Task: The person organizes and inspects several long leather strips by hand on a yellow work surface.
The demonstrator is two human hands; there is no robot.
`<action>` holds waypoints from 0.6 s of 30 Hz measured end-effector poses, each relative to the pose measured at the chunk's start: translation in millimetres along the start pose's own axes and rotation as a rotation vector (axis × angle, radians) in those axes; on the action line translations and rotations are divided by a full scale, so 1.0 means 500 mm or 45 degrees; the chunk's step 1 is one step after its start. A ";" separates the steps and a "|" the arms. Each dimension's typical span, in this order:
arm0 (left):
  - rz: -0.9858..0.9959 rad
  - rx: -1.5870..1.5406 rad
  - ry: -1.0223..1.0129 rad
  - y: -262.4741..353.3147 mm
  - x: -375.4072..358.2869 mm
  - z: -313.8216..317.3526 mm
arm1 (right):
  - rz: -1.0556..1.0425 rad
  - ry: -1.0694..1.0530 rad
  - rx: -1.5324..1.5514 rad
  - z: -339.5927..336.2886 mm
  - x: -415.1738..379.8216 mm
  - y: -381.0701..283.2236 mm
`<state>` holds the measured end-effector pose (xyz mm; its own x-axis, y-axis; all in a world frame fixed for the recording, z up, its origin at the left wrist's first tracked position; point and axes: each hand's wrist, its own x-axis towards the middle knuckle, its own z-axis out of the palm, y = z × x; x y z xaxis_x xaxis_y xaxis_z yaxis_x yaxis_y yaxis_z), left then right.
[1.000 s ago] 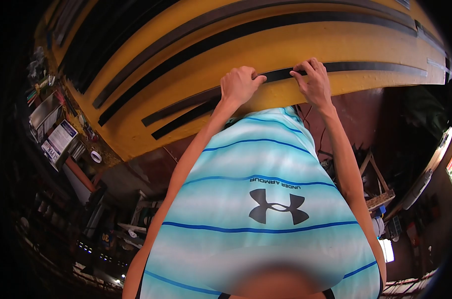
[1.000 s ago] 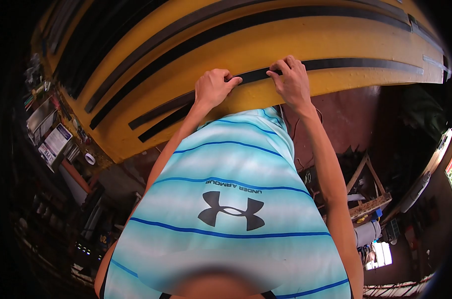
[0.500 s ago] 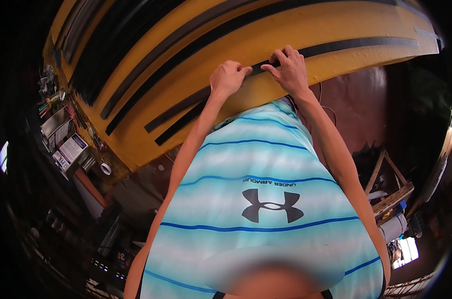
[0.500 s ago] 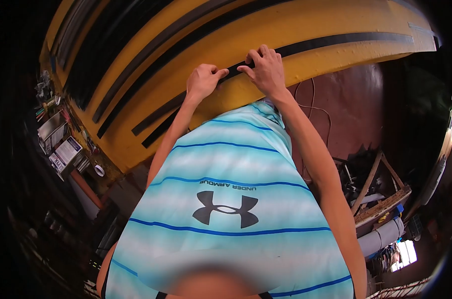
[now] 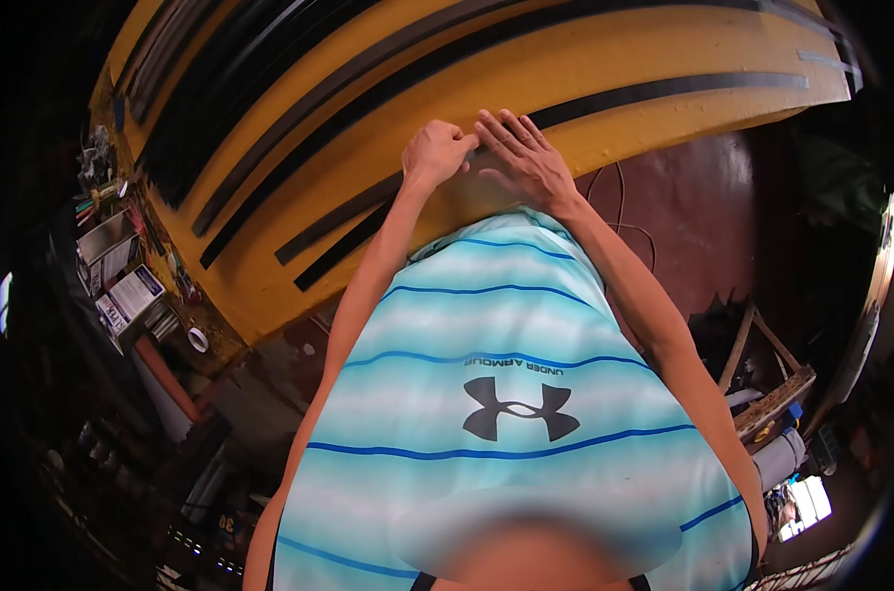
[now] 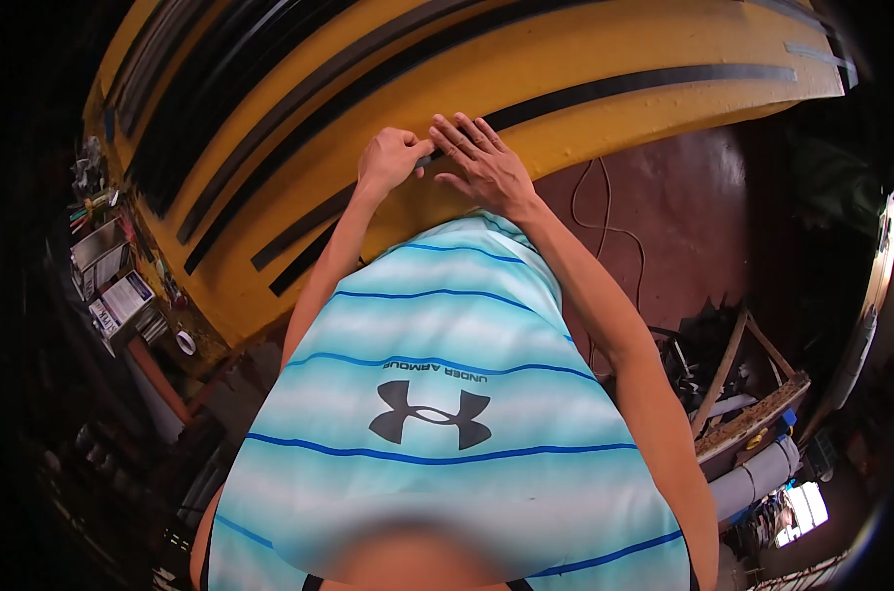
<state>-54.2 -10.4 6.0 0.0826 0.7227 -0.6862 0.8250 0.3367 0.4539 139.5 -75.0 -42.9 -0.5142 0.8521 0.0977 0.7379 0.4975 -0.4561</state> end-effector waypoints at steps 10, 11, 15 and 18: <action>0.053 -0.053 0.078 -0.002 -0.011 0.003 | 0.231 0.111 -0.381 -0.074 -0.055 0.137; 0.064 -0.059 0.076 -0.002 -0.012 0.003 | 0.282 0.119 -0.442 -0.083 -0.064 0.157; 0.061 -0.031 0.072 -0.001 -0.014 0.005 | 0.181 0.181 -0.403 -0.126 -0.051 0.202; 0.011 -0.048 0.058 0.015 -0.025 -0.006 | -0.066 0.034 -0.265 -0.157 0.016 0.121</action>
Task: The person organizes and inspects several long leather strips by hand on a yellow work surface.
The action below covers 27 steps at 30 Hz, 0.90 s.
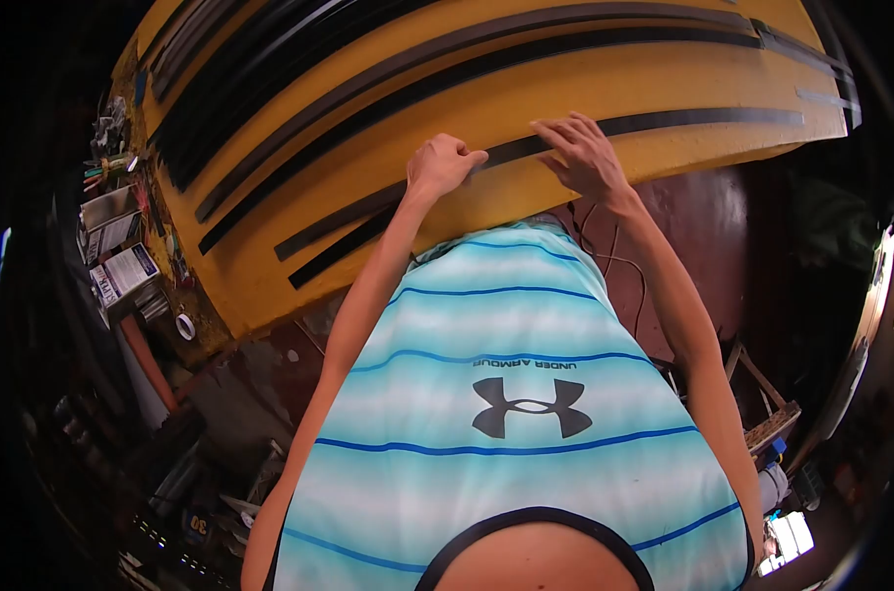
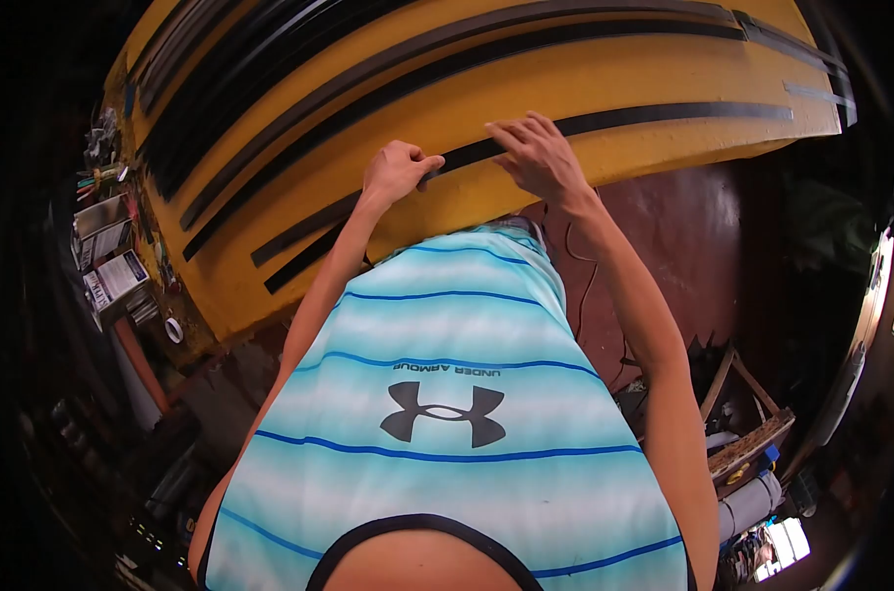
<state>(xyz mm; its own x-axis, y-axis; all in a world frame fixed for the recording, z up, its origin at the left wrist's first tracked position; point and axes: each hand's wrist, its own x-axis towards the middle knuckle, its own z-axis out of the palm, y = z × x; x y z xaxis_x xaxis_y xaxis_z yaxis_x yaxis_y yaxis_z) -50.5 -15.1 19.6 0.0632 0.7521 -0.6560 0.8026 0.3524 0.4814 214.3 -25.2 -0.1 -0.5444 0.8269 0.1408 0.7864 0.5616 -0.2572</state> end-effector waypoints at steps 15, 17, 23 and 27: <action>0.018 -0.090 -0.001 0.012 -0.022 -0.009 | -0.426 -0.104 0.002 0.027 0.075 -0.028; 0.048 -0.060 -0.026 0.011 -0.018 -0.010 | -0.436 -0.083 -0.036 0.025 0.069 -0.017; 0.005 -0.040 -0.062 0.002 -0.018 -0.015 | -0.377 -0.153 -0.042 0.006 0.052 0.031; 0.002 -0.074 -0.048 0.005 -0.023 -0.015 | -0.338 -0.055 -0.069 0.000 0.029 0.076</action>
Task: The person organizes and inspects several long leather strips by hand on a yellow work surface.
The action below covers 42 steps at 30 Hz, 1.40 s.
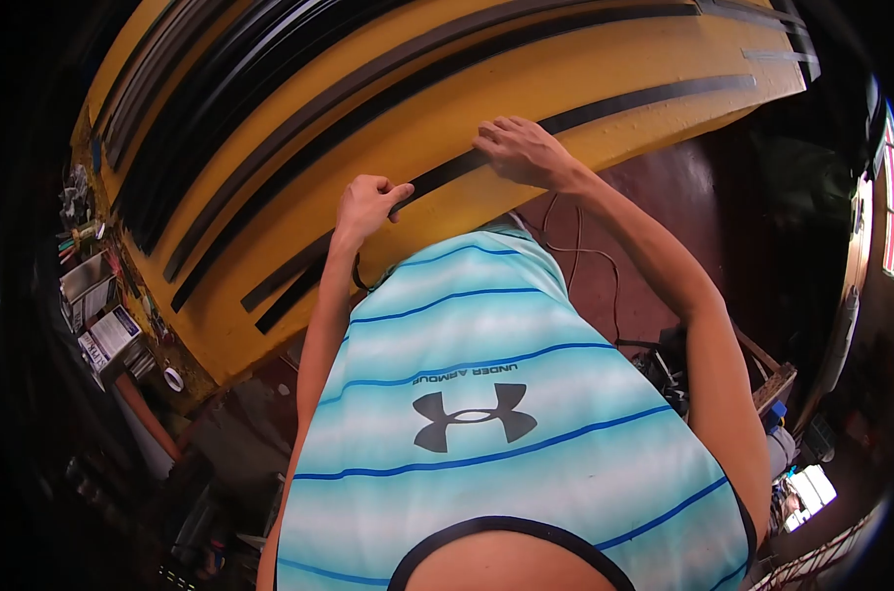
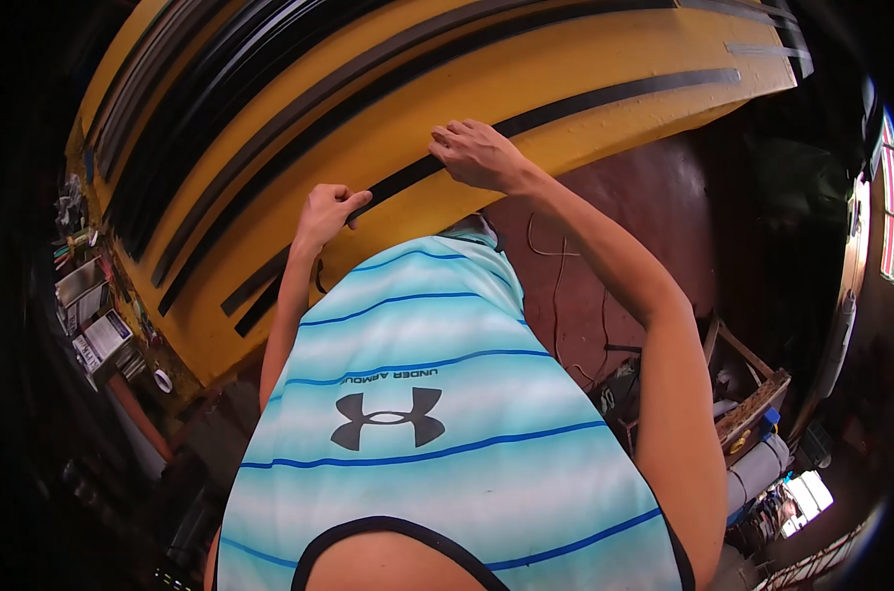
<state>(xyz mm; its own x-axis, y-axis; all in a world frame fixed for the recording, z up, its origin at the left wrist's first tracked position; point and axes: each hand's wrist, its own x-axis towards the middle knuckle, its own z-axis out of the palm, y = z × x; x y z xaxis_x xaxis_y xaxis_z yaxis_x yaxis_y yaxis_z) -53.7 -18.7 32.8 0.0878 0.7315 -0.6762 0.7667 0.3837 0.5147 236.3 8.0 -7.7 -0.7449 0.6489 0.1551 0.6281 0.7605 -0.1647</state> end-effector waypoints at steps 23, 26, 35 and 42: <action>0.107 0.087 0.000 0.148 0.092 0.110 | 0.150 0.037 0.291 0.000 -0.042 0.015; 0.190 0.072 -0.023 0.165 0.101 0.106 | 0.100 0.156 0.255 0.020 -0.048 0.046; 0.153 -0.018 -0.125 0.196 0.060 0.074 | 0.041 0.070 0.265 0.004 -0.039 0.049; 0.073 0.131 0.065 0.176 0.046 0.091 | -0.041 0.138 0.244 0.004 -0.021 0.032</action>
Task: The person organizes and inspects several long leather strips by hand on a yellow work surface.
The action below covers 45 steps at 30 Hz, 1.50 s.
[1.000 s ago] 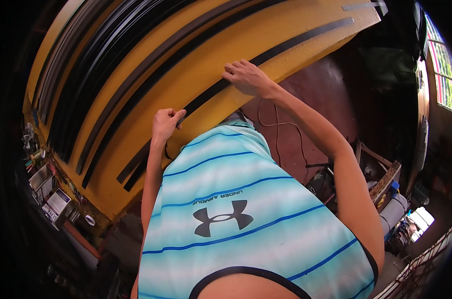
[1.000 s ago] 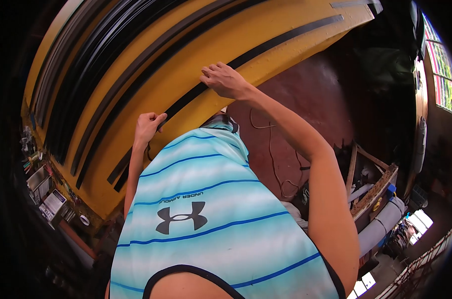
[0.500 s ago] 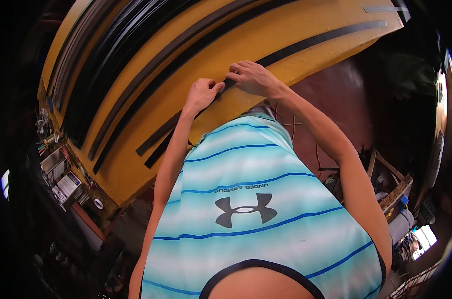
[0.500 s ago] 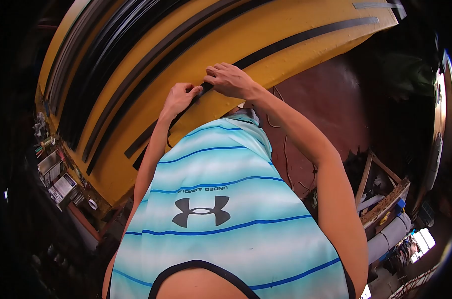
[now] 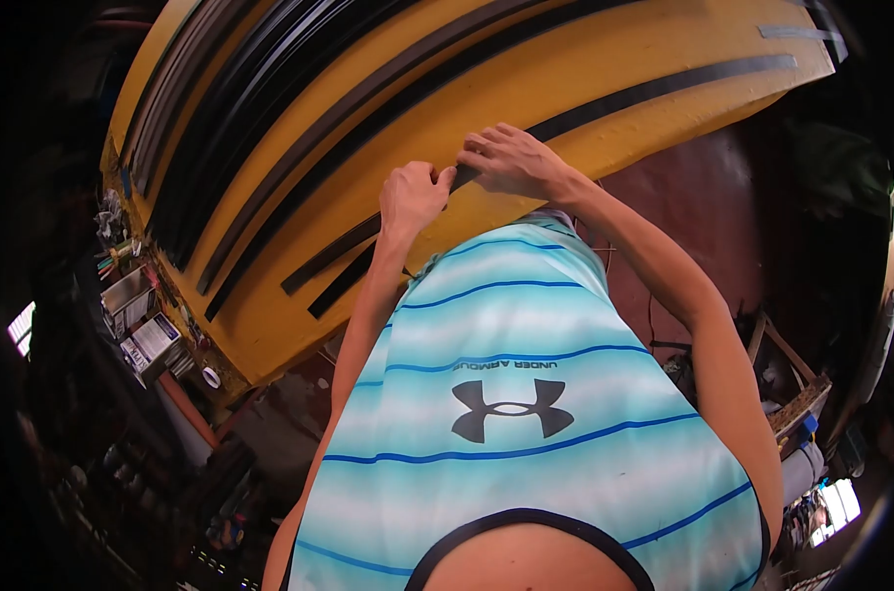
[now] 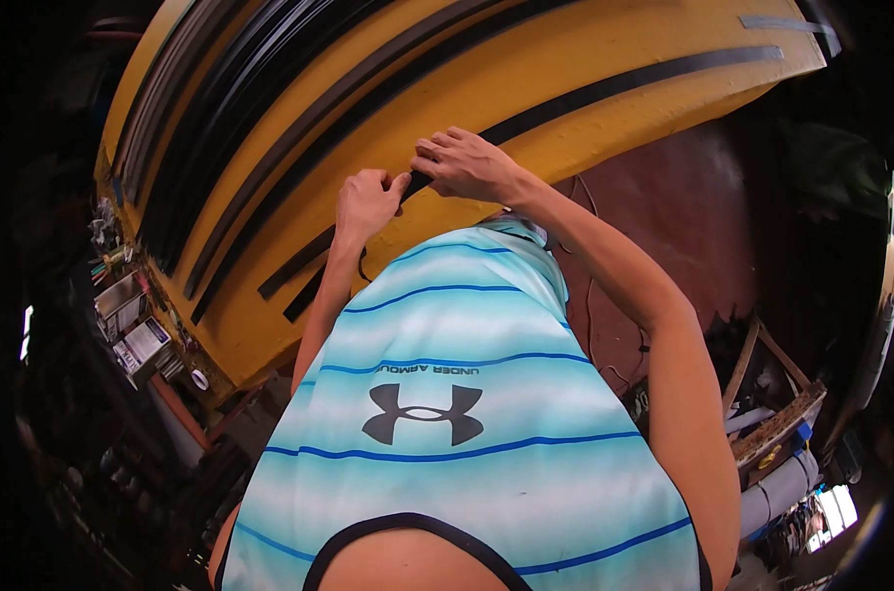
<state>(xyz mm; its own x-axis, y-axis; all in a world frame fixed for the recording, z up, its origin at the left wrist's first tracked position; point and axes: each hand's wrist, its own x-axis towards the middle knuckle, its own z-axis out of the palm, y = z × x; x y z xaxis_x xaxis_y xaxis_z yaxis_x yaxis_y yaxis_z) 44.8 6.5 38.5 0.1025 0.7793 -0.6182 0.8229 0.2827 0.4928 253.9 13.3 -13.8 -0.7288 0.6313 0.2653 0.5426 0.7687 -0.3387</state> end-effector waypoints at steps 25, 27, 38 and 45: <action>0.082 -0.155 -0.066 -0.080 0.007 -0.020 | 0.542 0.014 0.372 -0.028 -0.040 0.012; 0.077 -0.145 -0.093 -0.078 0.011 -0.022 | 0.575 0.079 0.381 -0.021 -0.036 0.006; 0.010 -0.252 -0.140 -0.079 0.016 -0.035 | 0.794 0.157 0.467 0.004 -0.017 0.009; 0.025 -0.201 -0.135 -0.082 0.024 -0.027 | 0.744 0.275 0.347 0.017 -0.017 0.010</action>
<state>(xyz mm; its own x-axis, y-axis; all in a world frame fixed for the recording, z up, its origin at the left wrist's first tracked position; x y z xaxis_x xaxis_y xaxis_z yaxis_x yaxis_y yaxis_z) 4.6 12.0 19.0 0.1827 0.7248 -0.6642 0.7232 0.3586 0.5903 259.5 10.8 -25.3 -0.2328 0.9632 0.1345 0.6765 0.2598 -0.6892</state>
